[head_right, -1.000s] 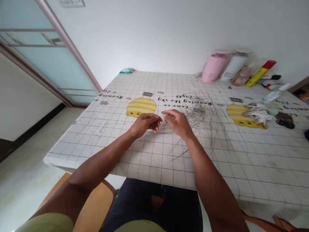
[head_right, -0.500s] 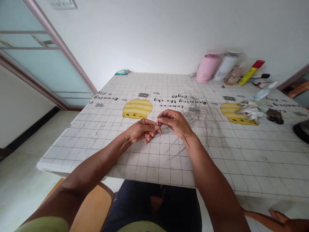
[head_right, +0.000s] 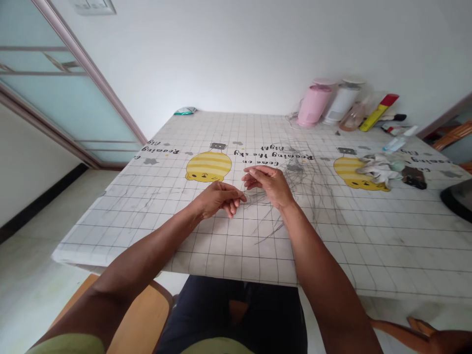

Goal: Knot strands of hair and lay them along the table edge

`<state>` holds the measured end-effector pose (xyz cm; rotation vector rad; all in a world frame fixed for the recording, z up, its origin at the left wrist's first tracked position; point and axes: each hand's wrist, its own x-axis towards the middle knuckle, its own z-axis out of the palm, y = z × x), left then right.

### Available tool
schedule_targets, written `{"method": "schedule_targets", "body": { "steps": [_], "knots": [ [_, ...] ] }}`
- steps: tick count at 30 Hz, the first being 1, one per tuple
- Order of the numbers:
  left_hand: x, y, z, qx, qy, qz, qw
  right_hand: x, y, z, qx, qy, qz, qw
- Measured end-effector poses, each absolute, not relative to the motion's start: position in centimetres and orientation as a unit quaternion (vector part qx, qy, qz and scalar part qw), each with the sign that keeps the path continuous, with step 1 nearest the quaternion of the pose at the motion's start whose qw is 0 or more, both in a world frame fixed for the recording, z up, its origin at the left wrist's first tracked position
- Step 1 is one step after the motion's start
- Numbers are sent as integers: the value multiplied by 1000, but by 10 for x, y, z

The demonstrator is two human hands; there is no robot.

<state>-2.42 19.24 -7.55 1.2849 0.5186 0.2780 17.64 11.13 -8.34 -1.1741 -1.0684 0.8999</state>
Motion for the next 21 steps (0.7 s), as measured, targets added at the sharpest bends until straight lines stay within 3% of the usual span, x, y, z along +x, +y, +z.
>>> {"method": "schedule_targets", "body": {
  "steps": [6, 14, 21],
  "knots": [
    [-23, 194, -74, 558, 242, 113, 785, 176, 112, -82, -520, -453, 372, 622],
    [-21, 198, -78, 567, 254, 276, 733, 177, 105, -78, -542, -505, 449, 500],
    [-24, 206, -81, 544, 240, 268, 758, 161, 107, -79, -518, -522, 399, 547]
  ]
}}
